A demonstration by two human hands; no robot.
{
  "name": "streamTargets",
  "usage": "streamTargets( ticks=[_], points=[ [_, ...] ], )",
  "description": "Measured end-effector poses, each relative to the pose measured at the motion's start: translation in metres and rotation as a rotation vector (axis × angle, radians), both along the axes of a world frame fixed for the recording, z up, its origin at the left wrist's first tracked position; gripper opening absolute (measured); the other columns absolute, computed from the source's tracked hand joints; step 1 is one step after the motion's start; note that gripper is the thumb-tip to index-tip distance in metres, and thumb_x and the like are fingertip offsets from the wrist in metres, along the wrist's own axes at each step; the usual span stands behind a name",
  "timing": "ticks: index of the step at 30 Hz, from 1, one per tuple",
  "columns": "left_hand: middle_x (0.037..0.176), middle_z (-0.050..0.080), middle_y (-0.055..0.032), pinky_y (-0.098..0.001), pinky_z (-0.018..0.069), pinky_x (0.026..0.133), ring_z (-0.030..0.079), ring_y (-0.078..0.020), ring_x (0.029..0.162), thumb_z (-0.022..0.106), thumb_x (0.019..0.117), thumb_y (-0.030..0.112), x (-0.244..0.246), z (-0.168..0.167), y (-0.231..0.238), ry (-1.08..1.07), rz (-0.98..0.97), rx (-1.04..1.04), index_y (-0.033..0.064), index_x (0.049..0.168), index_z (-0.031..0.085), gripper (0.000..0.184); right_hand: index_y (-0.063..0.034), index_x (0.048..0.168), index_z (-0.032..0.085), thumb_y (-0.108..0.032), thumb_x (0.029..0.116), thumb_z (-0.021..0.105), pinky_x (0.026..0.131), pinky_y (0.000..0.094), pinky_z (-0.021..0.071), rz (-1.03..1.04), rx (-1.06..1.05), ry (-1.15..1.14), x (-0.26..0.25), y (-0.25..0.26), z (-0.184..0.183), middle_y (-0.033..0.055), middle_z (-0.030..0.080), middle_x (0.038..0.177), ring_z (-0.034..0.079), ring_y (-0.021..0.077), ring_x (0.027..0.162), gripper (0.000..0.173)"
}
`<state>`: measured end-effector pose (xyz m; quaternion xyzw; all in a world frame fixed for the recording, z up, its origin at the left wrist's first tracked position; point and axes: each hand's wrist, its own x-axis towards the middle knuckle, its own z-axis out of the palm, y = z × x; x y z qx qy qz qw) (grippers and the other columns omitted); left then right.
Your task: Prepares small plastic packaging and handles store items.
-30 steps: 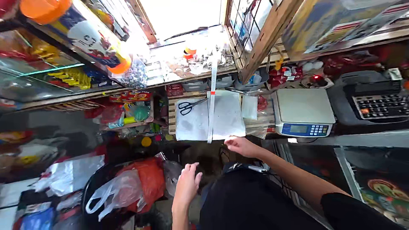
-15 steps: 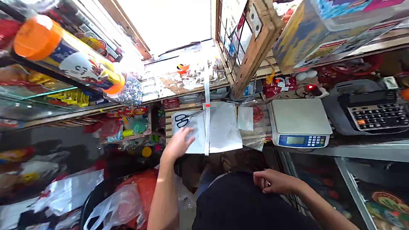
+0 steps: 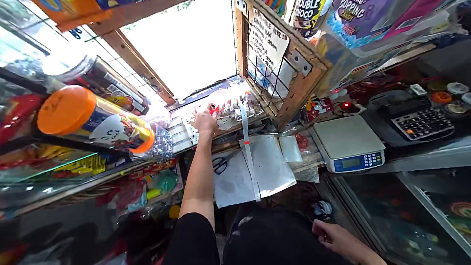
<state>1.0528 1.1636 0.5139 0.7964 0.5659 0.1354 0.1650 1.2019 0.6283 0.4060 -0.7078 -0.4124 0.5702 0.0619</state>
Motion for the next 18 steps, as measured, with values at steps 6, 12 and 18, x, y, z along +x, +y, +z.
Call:
streamTargets(
  ticks=[6, 12, 18],
  points=[
    [0.138, 0.056, -0.0248, -0.0629, 0.0457, 0.102, 0.051, -0.0439, 0.132, 0.072, 0.0950, 0.034, -0.007, -0.005, 0.012, -0.060, -0.053, -0.001, 0.0090, 0.120, 0.071, 0.036, -0.0028, 0.120, 0.065, -0.004, 0.0916, 0.067, 0.089, 0.0568, 0.0547, -0.053, -0.047, -0.064, -0.032, 0.006, 0.003, 0.0168, 0.073, 0.101, 0.071, 0.0339, 0.096, 0.028],
    [0.134, 0.058, -0.0251, -0.0606, 0.0463, 0.103, 0.054, -0.0436, 0.128, 0.074, 0.0940, 0.032, -0.014, 0.003, 0.019, -0.127, -0.067, -0.075, 0.0034, 0.121, 0.068, 0.040, -0.0043, 0.128, 0.060, -0.004, 0.0935, 0.063, 0.087, 0.0557, 0.0544, -0.064, -0.125, -0.020, -0.042, 0.002, 0.006, 0.0178, 0.072, 0.099, 0.070, 0.0344, 0.091, 0.034],
    [0.139, 0.053, -0.0240, -0.0606, 0.0452, 0.104, 0.047, -0.0435, 0.135, 0.082, 0.0860, 0.040, -0.012, -0.013, 0.025, -0.101, -0.062, -0.026, 0.0048, 0.121, 0.067, 0.052, -0.0043, 0.131, 0.060, -0.014, 0.0929, 0.073, 0.086, 0.0515, 0.0580, -0.293, 0.033, -0.126, -0.040, 0.007, 0.028, 0.0165, 0.072, 0.106, 0.072, 0.0302, 0.091, 0.041]
  ],
)
